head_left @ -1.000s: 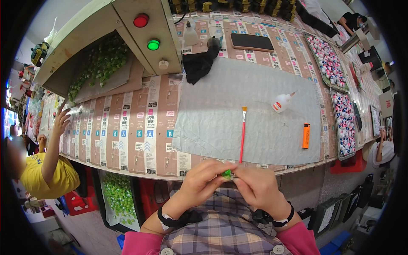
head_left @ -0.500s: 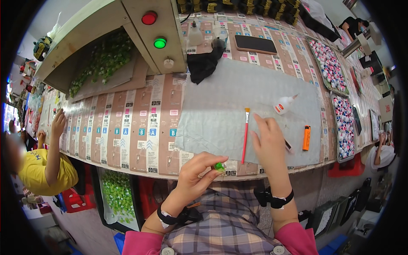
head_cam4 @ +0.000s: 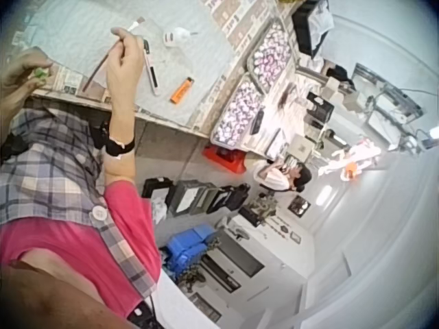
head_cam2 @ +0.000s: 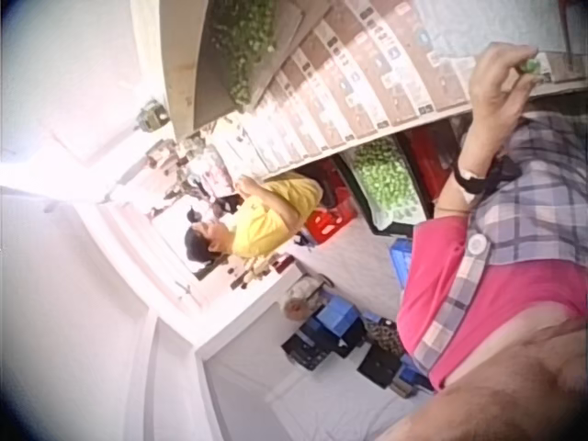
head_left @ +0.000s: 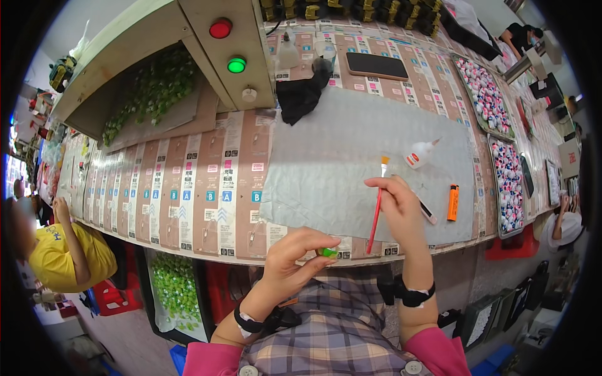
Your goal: Gluing small plastic parts onto a green toy and placing it into a drying machine.
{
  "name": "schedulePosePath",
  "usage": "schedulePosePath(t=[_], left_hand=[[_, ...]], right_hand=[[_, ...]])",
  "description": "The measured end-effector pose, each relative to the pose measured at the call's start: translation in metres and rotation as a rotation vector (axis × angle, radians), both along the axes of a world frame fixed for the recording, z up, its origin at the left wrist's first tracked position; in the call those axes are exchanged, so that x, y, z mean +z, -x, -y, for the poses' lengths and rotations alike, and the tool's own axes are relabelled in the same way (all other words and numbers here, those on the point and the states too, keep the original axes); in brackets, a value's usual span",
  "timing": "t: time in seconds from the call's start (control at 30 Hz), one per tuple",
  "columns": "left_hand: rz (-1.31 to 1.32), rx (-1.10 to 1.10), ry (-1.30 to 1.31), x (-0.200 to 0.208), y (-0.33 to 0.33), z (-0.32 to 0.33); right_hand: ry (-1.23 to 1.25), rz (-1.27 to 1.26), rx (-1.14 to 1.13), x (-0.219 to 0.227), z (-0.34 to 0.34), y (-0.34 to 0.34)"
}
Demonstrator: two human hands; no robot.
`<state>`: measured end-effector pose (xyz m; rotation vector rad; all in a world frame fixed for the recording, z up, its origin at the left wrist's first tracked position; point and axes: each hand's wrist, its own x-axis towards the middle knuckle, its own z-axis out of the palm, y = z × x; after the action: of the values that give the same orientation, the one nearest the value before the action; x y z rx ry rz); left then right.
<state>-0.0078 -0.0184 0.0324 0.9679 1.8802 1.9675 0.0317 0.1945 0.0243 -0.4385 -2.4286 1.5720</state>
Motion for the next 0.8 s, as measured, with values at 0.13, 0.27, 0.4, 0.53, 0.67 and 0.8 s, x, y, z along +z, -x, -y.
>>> schedulePosePath(t=[0.13, 0.27, 0.4, 0.53, 0.67, 0.8], left_hand=[[0.002, -0.028, 0.005, 0.000, -0.001, -0.003], [0.000, -0.013, 0.010, 0.001, -0.002, -0.008], [-0.028, -0.018, 0.031, 0.002, -0.001, -0.009], [-0.065, -0.023, 0.092, 0.008, -0.002, -0.013], [-0.067, -0.014, 0.122, 0.010, -0.004, -0.011], [-0.066, -0.022, 0.136, 0.007, -0.003, -0.010]], right_hand=[[0.410, -0.153, -0.135, 0.021, 0.013, -0.016], [0.251, -0.241, 0.034, 0.053, 0.016, -0.041], [0.127, -0.353, 0.245, 0.068, 0.032, -0.042], [-0.054, -0.394, 0.316, 0.063, 0.039, -0.034], [-0.060, -0.338, 0.250, 0.071, 0.031, -0.035], [-0.059, -0.348, 0.288, 0.066, 0.039, -0.030]])
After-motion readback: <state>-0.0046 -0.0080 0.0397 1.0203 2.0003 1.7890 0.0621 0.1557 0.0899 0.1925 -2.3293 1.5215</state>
